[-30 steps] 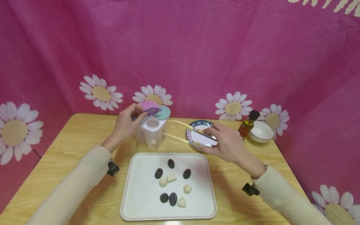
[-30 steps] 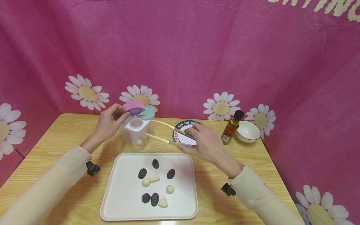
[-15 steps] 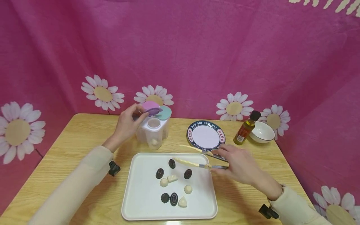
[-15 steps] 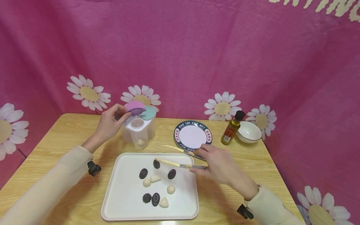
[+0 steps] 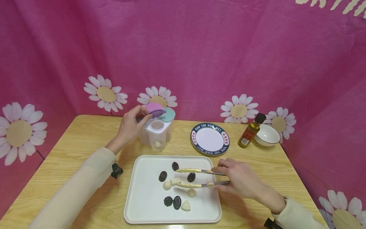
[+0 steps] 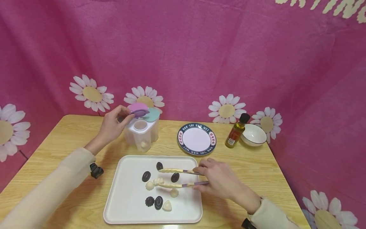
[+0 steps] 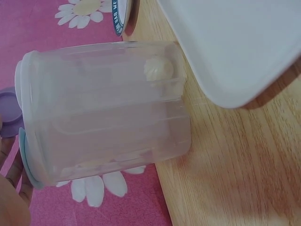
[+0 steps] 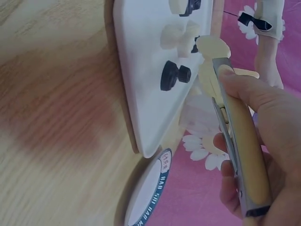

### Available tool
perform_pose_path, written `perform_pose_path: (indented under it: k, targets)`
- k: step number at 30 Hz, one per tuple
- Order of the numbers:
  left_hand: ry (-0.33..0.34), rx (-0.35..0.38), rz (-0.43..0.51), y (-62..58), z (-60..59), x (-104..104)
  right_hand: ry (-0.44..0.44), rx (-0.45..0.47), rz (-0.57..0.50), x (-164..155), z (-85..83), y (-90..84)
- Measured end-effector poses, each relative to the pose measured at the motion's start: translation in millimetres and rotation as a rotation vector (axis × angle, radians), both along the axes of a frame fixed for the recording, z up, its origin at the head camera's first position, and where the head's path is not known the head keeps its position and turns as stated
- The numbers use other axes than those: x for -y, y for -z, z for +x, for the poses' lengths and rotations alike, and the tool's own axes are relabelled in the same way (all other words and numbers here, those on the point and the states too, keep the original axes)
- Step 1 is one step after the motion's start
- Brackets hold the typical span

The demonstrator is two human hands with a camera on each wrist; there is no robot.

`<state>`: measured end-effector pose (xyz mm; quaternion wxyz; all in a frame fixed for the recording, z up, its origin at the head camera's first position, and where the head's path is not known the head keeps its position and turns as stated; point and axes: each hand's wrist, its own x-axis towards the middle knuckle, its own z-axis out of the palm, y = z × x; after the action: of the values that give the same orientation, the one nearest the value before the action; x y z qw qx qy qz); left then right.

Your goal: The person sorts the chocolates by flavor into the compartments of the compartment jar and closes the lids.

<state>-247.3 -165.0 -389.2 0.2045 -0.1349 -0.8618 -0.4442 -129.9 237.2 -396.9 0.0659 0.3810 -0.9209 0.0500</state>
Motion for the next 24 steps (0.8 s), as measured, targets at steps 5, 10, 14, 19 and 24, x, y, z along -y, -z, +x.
perform_pose_path:
  k: [5, 10, 14, 19, 24]
  targets:
    - [0.000, -0.008, 0.000, 0.9, -0.2, -0.8, -0.006, 0.034, 0.023, 1.6, -1.7, 5.5]
    - [-0.002, -0.003, 0.002, 0.7, 0.3, -0.9, -0.028, 0.005, 0.034, 4.4, -4.1, 10.8]
    - [-0.003, 0.002, 0.001, 0.2, 0.6, -0.9, -0.051, -0.010, 0.042, 5.6, -6.9, 12.7]
    - [-0.005, -0.002, -0.005, 0.1, 0.6, -1.3, -0.057, 0.022, 0.043, 5.1, -9.9, 13.8]
    - [-0.005, -0.004, -0.013, -0.3, 1.3, -1.0, -0.053, 0.048, 0.026, 4.9, -10.1, 14.8]
